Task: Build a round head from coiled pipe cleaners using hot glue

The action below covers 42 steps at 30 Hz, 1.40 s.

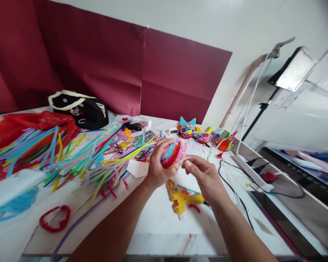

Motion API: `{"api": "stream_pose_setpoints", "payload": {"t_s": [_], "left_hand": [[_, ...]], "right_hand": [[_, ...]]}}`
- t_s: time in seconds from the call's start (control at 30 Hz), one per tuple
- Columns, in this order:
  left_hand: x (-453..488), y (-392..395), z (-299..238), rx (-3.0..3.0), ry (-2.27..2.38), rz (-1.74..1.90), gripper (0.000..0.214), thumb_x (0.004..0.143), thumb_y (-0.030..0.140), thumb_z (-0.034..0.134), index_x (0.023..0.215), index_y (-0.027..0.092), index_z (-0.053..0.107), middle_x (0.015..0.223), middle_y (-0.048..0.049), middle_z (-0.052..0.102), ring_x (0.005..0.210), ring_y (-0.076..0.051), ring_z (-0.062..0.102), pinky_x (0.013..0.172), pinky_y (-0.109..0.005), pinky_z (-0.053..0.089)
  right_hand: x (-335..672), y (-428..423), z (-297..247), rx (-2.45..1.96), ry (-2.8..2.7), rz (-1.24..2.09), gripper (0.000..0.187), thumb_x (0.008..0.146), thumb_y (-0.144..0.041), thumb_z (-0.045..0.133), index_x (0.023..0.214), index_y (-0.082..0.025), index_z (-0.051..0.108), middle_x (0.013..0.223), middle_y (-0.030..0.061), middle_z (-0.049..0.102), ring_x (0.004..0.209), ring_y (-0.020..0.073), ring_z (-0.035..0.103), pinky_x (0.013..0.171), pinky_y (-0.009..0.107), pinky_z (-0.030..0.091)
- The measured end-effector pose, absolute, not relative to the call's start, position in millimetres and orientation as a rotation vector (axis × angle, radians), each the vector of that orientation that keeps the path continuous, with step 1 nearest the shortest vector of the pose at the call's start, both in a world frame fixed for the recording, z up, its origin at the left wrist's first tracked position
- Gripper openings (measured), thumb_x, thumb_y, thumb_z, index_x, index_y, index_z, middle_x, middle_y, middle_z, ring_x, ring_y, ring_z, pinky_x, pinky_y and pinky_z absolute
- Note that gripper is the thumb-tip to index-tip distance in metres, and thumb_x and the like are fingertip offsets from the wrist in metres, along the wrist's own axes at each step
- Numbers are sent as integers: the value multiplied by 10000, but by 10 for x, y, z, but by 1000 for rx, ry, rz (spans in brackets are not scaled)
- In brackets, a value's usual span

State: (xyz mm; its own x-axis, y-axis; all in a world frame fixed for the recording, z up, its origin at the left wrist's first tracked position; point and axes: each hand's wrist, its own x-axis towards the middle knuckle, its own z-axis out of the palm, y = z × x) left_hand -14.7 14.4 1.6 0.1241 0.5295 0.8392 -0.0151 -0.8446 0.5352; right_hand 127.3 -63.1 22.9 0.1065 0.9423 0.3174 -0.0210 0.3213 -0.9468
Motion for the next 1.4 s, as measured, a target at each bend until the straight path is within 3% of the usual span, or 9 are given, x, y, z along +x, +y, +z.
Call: {"api": "stream_pose_setpoints", "payload": {"t_s": [0.17, 0.43, 0.77, 1.07, 1.4], "left_hand": [[-121, 142, 3, 2023, 502, 1769, 512, 696, 218, 632, 1199, 191, 540, 1253, -110, 569, 1200, -274, 529, 1056, -460, 408], [-118, 117, 13, 2054, 489, 1748, 500, 690, 236, 599, 1185, 195, 540, 1235, -115, 570, 1190, -271, 532, 1056, -471, 408], [-104, 137, -11, 2084, 394, 1719, 514, 692, 208, 616, 1199, 195, 530, 1222, -113, 556, 1185, -267, 524, 1057, -458, 397], [-126, 157, -51, 2032, 371, 1451, 540, 684, 224, 630, 1214, 196, 532, 1272, -110, 525, 1229, -284, 490, 1080, -451, 359], [-92, 139, -75, 1921, 465, 1166, 504, 756, 288, 583, 1247, 193, 524, 1301, -107, 534, 1272, -293, 480, 1101, -444, 356]], "right_hand": [[1258, -577, 165, -944, -1204, 874, 119, 780, -352, 751, 839, -250, 767, 689, -18, 640, 662, 111, 511, 644, 244, 416], [1318, -569, 182, -955, -1197, 907, 126, 768, -343, 758, 731, -223, 758, 626, -12, 621, 620, 107, 499, 609, 245, 394], [1367, -547, 258, -945, -1062, 1142, 197, 611, -349, 852, 622, -181, 750, 538, -11, 608, 544, 87, 481, 584, 242, 367], [1367, -540, 179, -888, -862, 1271, 129, 587, -260, 817, 605, -170, 726, 529, -8, 613, 537, 87, 505, 574, 222, 367], [1232, -523, 1, -821, -705, 1159, 62, 578, -210, 739, 548, -190, 689, 528, -13, 578, 550, 113, 468, 577, 254, 369]]}}
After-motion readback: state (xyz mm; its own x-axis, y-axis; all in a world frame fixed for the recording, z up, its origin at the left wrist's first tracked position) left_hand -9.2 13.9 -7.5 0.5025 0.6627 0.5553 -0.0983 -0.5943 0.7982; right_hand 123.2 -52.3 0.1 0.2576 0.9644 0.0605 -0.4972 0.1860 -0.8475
